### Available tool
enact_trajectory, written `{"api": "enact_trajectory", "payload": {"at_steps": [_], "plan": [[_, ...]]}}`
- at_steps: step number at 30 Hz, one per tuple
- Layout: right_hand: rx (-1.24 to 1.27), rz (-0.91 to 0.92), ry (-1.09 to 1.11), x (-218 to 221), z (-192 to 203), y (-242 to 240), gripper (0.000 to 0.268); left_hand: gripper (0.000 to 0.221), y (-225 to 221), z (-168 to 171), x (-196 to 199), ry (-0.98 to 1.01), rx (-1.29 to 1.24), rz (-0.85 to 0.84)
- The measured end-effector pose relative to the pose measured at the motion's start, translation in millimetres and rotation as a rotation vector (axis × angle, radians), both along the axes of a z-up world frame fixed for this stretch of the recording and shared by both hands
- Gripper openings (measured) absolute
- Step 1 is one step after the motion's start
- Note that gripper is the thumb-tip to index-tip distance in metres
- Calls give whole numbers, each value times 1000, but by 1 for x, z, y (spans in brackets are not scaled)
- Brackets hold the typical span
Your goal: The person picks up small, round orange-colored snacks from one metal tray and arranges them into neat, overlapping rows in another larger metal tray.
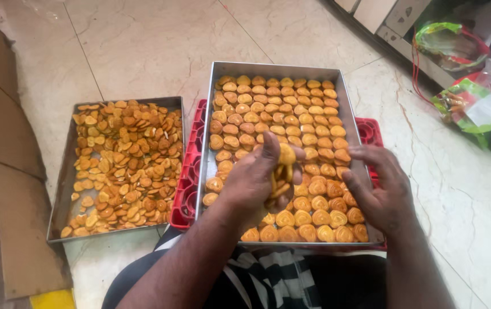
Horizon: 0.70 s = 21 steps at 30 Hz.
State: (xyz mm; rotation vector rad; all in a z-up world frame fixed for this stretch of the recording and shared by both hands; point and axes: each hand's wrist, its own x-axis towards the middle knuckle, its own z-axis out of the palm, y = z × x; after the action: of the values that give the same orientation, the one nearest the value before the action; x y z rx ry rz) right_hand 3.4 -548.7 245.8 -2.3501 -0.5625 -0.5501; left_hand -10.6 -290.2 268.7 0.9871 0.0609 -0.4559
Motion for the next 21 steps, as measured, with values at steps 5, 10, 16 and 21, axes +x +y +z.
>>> {"api": "enact_trajectory", "payload": {"at_steps": [5,10,16,21], "plan": [[-87,251,-93,-36,16,43,43,85,-29,-35,-8,-198,159,-95],[-228,229,-90,-32,22,37,35,84,-30,-46,-16,-499,560,-135],[22,99,-5,-10,9,-21,19,74,-25,-42,-13,-285,428,-192],[193,-28,99,7,1,-49,27,61,-22,-46,-8,-83,171,-29]]}}
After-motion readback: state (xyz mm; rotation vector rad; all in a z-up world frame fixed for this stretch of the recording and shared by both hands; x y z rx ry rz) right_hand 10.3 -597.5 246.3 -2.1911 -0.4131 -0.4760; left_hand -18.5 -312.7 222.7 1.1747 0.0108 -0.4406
